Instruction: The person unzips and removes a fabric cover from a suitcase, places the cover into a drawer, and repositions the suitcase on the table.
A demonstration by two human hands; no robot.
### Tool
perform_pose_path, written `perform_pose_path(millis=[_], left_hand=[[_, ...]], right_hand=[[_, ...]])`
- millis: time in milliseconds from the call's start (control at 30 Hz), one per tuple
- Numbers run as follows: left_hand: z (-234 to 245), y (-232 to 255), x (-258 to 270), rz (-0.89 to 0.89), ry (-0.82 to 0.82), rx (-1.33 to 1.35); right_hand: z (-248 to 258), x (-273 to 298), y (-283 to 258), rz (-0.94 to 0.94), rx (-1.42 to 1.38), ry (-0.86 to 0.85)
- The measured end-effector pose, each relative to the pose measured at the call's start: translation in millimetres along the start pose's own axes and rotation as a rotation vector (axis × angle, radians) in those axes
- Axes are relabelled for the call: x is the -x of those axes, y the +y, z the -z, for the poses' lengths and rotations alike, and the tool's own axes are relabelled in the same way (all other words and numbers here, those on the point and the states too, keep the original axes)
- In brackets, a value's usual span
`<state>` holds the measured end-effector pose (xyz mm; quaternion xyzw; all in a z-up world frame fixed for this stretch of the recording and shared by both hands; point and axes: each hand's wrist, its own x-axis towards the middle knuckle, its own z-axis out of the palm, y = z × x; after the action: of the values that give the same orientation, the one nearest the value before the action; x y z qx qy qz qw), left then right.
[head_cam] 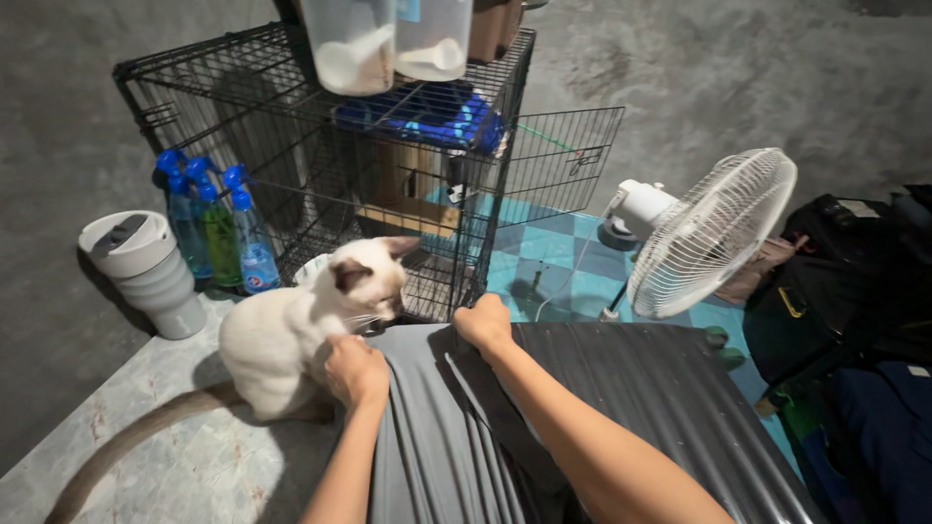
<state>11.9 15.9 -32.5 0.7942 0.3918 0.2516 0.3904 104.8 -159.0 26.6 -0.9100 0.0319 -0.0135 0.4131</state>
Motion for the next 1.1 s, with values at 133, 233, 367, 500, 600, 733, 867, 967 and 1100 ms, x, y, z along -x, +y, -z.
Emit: perform_pose_path(millis=[133, 233, 367, 500, 600, 733, 867, 967, 1100], left_hand=[[-20, -26, -16, 0.096, 0.152, 0.007], [-31, -37, -20, 0.21, -0.016, 0.091], [-37, -49, -26, 0.24, -0.002, 0.124], [-39, -69, -30, 0.256, -0.088, 0.065], [-43, -77, -33, 0.24, -0.178, 0.076], [-52, -91, -36, 0.242, -0.133, 0.168], [-45, -112, -29, 0.349, -0.21, 0.387], [-28, -115, -22, 0.474, -0.32, 0.661], [13, -101, -19, 0.566, -0.437, 1.024]], right_hand=[[-17, 5, -14, -0.064, -0.043, -0.048], [-41, 17, -26, 0.06, 0.049, -0.057], [-64, 39, -56, 0.196, 0.074, -0.105], [-66, 58, -65, 0.249, 0.147, -0.177], [-74, 65, -68, 0.364, 0.178, -0.198], [-101, 77, -85, 0.389, 0.156, -0.236], [-116, 101, -92, 0.564, 0.596, -0.373], [-122, 126, -84, 0.71, 0.796, -0.309], [-123, 151, -83, 0.771, 0.928, -0.321]])
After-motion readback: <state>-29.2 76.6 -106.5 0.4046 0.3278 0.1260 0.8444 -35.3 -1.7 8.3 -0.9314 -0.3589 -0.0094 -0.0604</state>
